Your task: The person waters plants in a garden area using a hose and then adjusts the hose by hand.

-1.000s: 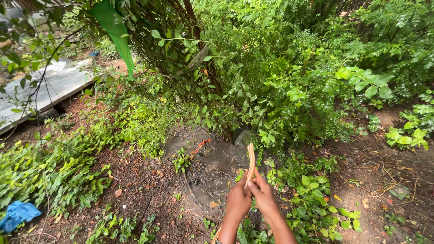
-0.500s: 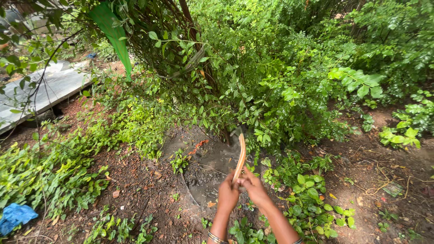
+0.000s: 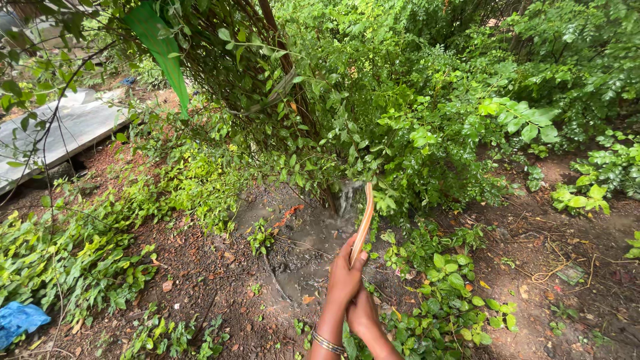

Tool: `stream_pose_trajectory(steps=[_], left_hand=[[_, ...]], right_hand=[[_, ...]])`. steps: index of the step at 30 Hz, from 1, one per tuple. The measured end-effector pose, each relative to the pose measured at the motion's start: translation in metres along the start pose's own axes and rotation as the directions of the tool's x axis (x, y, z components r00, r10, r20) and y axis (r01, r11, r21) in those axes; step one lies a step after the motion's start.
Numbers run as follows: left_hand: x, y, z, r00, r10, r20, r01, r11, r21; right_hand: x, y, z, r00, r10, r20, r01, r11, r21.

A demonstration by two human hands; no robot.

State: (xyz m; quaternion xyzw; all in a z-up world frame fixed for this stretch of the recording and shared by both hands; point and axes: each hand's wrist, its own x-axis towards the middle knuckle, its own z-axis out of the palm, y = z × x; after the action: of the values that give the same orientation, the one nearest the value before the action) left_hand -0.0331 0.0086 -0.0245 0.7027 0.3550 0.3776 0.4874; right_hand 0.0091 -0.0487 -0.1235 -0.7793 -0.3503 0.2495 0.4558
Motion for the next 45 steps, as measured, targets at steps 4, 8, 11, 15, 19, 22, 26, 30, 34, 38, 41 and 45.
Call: stream_pose_trajectory(steps=[4, 8, 11, 15, 19, 22, 26, 30, 34, 38, 41, 45], left_hand=[[-0.011, 0.006, 0.000, 0.997, 0.027, -0.074, -0.015, 0.987, 0.160], [-0.006, -0.020, 0.002, 0.982, -0.188, 0.015, 0.176, 0.939, 0.296], [0.001, -0.049, 0.015, 0.999, -0.037, 0.040, 0.031, 0.989, 0.143], [0.007, -0.066, 0.031, 0.998, -0.046, -0.049, 0.051, 0.993, 0.111], [0.002, -0.059, 0.035, 0.990, -0.077, -0.117, 0.080, 0.997, 0.019], [-0.008, -0.048, 0.039, 0.984, 0.025, -0.174, -0.005, 0.994, 0.111], [-0.015, -0.043, 0.038, 0.986, -0.144, -0.086, 0.149, 0.987, 0.052], [-0.015, -0.054, 0.046, 0.991, -0.013, -0.130, 0.023, 0.997, 0.073], [-0.013, -0.067, 0.049, 0.988, 0.028, -0.151, -0.014, 0.996, 0.091], [-0.014, -0.072, 0.050, 0.989, 0.035, -0.144, -0.020, 0.994, 0.106], [-0.018, -0.065, 0.047, 0.987, -0.010, -0.157, 0.030, 0.992, 0.123], [-0.027, -0.043, 0.042, 0.986, -0.041, -0.163, 0.060, 0.992, 0.115]], right_hand=[[0.007, 0.002, 0.001, 0.996, 0.018, 0.090, -0.034, 0.985, 0.171], [0.013, 0.006, -0.017, 0.990, -0.144, 0.010, 0.140, 0.978, 0.155], [0.012, -0.002, -0.037, 0.991, -0.098, 0.094, 0.078, 0.977, 0.196], [0.012, -0.013, -0.048, 0.980, -0.059, 0.191, -0.009, 0.942, 0.337], [0.011, -0.005, -0.049, 0.981, -0.080, 0.179, 0.050, 0.985, 0.166], [0.017, 0.012, -0.044, 0.976, -0.174, 0.131, 0.168, 0.984, 0.057], [0.019, 0.026, -0.036, 0.976, -0.177, 0.123, 0.143, 0.959, 0.244], [0.012, 0.016, -0.044, 0.983, -0.106, 0.147, 0.080, 0.982, 0.171], [0.006, 0.006, -0.049, 0.988, -0.073, 0.133, 0.073, 0.997, 0.001], [0.005, 0.004, -0.051, 0.977, -0.016, 0.214, 0.028, 0.998, -0.053], [0.002, 0.003, -0.048, 0.980, -0.023, 0.195, 0.027, 0.999, -0.020], [0.004, 0.006, -0.046, 0.976, -0.009, 0.217, -0.015, 0.994, 0.110]])
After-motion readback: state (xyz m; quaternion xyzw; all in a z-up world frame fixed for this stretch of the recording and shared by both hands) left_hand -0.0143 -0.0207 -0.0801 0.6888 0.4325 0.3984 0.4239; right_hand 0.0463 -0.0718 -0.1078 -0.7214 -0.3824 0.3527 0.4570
